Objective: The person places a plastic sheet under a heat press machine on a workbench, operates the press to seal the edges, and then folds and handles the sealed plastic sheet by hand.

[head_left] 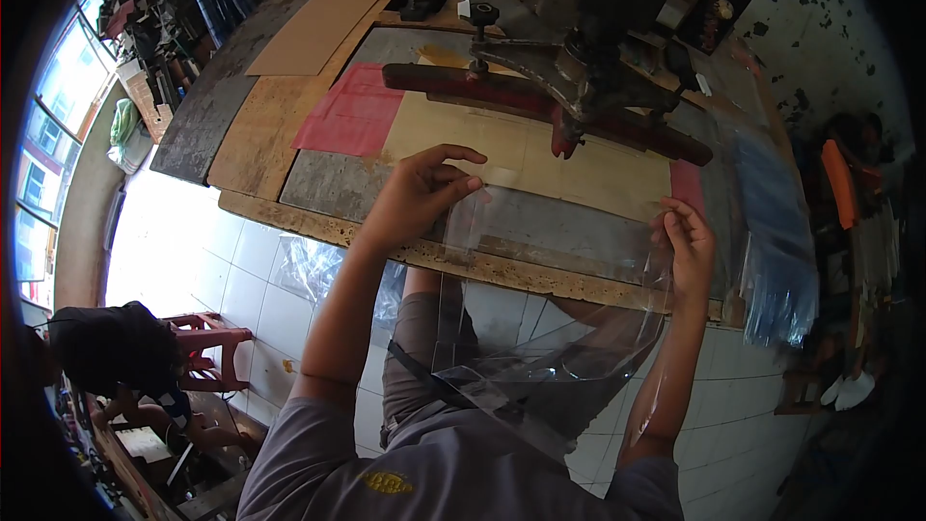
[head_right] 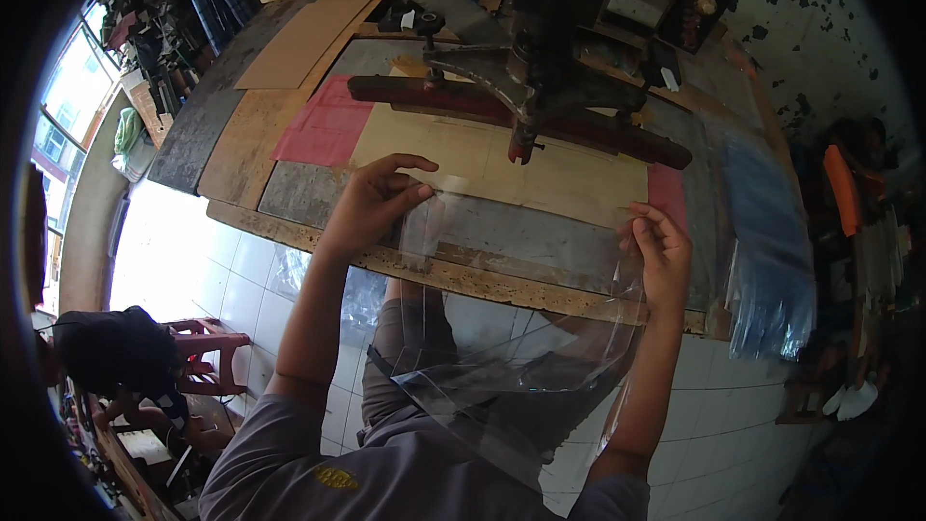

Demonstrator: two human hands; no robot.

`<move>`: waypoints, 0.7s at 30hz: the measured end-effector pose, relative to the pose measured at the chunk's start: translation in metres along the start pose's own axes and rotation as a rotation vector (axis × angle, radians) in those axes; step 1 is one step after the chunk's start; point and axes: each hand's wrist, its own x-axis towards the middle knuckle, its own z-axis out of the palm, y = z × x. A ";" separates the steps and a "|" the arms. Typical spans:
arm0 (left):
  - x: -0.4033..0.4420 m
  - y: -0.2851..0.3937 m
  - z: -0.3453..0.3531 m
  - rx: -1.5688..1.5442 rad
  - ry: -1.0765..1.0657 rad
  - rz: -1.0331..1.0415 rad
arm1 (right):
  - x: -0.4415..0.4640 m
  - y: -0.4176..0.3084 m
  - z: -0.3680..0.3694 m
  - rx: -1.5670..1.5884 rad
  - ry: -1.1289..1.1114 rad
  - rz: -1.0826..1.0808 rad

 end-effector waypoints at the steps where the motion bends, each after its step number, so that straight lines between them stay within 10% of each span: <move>1: 0.000 0.000 0.000 -0.001 -0.002 0.002 | -0.001 -0.004 0.002 -0.011 0.005 -0.014; 21: 0.001 -0.005 -0.004 0.001 0.017 -0.048 | 0.004 -0.055 -0.026 -0.165 -0.392 0.000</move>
